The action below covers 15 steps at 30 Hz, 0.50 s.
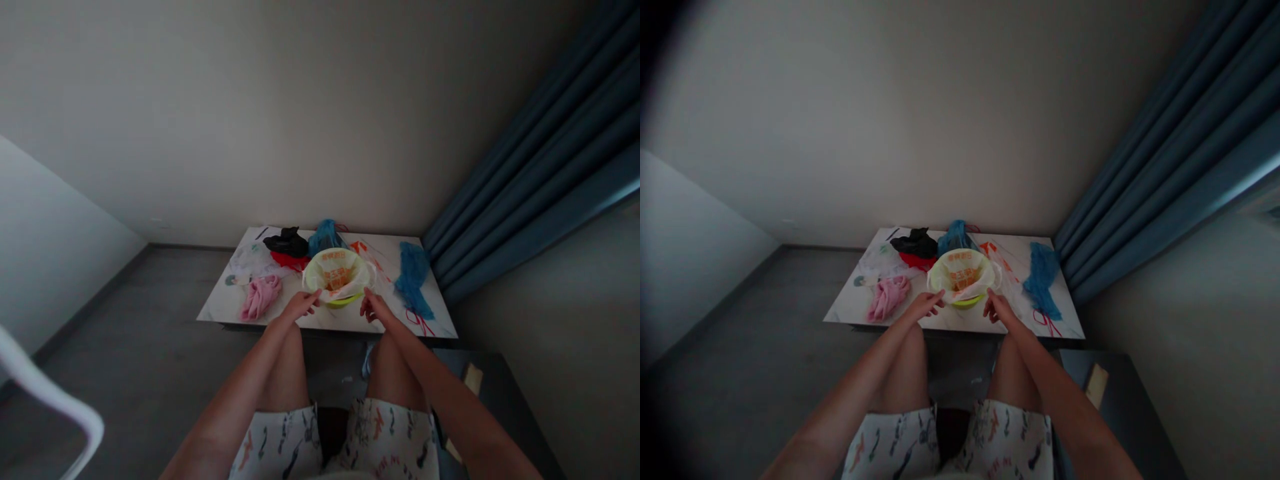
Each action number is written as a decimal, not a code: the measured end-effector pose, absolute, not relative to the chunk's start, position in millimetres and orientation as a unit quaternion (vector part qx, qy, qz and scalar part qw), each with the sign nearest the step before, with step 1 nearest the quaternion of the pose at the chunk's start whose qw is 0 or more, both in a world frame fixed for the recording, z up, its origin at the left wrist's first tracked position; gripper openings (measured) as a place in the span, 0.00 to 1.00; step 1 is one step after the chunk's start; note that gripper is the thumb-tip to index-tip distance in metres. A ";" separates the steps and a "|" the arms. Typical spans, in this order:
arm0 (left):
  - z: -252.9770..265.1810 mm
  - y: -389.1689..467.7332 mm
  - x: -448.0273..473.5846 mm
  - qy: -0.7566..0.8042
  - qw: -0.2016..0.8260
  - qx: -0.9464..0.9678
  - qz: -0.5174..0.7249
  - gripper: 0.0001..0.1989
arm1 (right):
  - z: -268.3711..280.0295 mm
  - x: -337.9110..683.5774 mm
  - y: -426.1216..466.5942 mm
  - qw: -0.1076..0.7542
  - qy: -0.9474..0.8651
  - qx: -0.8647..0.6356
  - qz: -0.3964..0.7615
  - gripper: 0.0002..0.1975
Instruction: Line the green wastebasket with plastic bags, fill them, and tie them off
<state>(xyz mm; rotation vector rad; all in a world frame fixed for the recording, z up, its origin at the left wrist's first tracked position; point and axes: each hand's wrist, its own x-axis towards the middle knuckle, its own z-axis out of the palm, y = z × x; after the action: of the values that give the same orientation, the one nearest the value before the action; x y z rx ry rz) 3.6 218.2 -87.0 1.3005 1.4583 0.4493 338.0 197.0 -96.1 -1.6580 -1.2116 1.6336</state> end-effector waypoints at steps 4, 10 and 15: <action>-87.1 223.0 0.7 0.624 0.590 0.493 0.138 0.48 | -100.7 349.5 208.8 0.338 -0.328 -0.603 0.644 0.32; -77.9 209.6 23.4 0.506 0.792 0.294 0.173 0.35 | -105.4 343.5 215.5 0.401 -0.306 -0.548 0.668 0.27; -93.9 188.3 54.3 0.531 0.727 0.214 0.379 0.22 | -103.4 336.6 209.6 0.420 -0.336 -0.572 0.619 0.35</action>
<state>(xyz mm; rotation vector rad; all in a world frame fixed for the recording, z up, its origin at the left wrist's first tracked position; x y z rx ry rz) 54.3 188.3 -93.9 0.4708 1.1713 0.8344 336.6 209.6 -103.4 -1.4332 -0.8426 1.5525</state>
